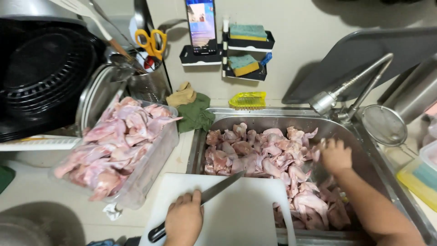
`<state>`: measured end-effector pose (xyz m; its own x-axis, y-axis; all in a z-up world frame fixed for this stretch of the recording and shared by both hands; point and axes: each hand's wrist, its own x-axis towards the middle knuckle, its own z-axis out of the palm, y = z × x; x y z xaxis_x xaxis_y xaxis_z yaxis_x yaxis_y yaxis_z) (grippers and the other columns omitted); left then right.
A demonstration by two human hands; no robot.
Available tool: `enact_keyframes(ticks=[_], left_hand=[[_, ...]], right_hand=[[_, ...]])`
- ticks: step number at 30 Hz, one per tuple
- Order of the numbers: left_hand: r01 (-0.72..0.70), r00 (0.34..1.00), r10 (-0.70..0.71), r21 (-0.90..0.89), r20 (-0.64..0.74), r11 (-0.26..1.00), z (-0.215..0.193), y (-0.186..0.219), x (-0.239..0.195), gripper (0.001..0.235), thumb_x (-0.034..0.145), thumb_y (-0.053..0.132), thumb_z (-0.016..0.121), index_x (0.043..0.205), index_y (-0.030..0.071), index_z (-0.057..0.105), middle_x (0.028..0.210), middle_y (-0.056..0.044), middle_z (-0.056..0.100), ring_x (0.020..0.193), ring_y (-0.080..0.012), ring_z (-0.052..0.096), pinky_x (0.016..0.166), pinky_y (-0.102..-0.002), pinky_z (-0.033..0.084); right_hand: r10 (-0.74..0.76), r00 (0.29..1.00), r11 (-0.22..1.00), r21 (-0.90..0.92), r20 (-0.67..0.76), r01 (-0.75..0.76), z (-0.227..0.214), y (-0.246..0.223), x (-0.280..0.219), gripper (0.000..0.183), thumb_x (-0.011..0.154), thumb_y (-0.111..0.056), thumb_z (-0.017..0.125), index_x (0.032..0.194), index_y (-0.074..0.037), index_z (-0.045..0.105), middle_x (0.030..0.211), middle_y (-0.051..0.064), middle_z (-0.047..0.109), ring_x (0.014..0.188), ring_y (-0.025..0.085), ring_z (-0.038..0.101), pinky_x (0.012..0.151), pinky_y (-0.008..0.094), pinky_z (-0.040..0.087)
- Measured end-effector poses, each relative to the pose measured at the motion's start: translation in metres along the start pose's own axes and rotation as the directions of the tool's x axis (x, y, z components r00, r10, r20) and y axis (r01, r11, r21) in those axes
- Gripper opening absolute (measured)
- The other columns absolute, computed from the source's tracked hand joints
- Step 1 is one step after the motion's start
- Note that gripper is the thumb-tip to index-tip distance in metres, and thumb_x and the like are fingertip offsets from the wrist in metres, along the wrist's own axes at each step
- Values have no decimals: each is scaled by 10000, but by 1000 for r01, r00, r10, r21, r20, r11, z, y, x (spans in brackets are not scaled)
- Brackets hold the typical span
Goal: The person cuts raw chicken wings into smaller pieces on a white cutting board using a knife. They repeatedly transfer the cut pieces into a stainless steel sink and occasionally rinse them under running water.
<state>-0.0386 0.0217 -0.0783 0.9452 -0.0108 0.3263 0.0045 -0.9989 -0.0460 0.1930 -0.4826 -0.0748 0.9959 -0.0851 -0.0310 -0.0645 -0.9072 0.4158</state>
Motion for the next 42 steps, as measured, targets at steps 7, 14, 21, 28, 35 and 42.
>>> enact_keyframes(ticks=[7, 14, 21, 28, 35, 42], left_hand=[[114, 991, -99, -183, 93, 976, -34, -4, 17, 317, 941, 309, 469, 1197, 160, 584, 858, -93, 686, 769, -369, 705, 626, -525, 559], [353, 936, -283, -522, 211, 776, -204, -35, 10, 307, 1059, 289, 491, 1146, 51, 665, 873, -211, 724, 911, -401, 749, 762, -482, 599], [274, 962, -224, -600, 159, 751, -225, -54, -16, 273, 1060, 324, 487, 1119, 103, 636, 877, -176, 718, 943, -357, 749, 794, -471, 597], [264, 964, -167, -640, 208, 722, -253, -59, -31, 292, 1050, 289, 464, 1151, 58, 611, 999, -271, 719, 1055, -439, 717, 895, -543, 585], [200, 977, -104, -622, 187, 757, -227, -41, -18, 286, 1046, 286, 465, 1138, 60, 613, 988, -253, 718, 1034, -422, 730, 849, -538, 599], [185, 957, -7, -588, 292, 787, -217, -19, -18, 365, 1061, 293, 432, 1231, 19, 603, 1102, -326, 705, 1133, -466, 688, 924, -568, 569]], right_hand=[[100, 893, 818, 548, -440, 178, -81, 34, -59, 832, 544, -427, 822, 1272, -57, 661, 1167, 257, 658, 1094, 469, 617, 989, 482, 485], [-344, 835, 712, 461, -429, 530, -214, -97, -183, 733, 532, -206, 924, 1233, -177, 715, 1248, 251, 682, 1238, 503, 619, 1064, 556, 484], [-754, 243, -3, 372, -611, 928, -274, -262, -219, 561, 469, -106, 864, 1007, -28, 726, 961, 270, 714, 952, 508, 690, 906, 570, 552], [-480, 802, 759, 291, -356, 583, -243, -318, -244, 778, 756, -325, 771, 1414, -26, 484, 1152, 255, 646, 1020, 464, 699, 823, 585, 574], [-495, 848, 678, 526, -190, 514, -263, -277, -332, 885, 897, -259, 576, 1565, 156, 170, 1413, 386, 484, 1211, 514, 598, 963, 613, 513], [-548, 764, 535, 559, -341, 634, -198, -238, -268, 370, 777, -283, 695, 955, 35, 755, 820, 259, 728, 825, 447, 746, 692, 499, 596]])
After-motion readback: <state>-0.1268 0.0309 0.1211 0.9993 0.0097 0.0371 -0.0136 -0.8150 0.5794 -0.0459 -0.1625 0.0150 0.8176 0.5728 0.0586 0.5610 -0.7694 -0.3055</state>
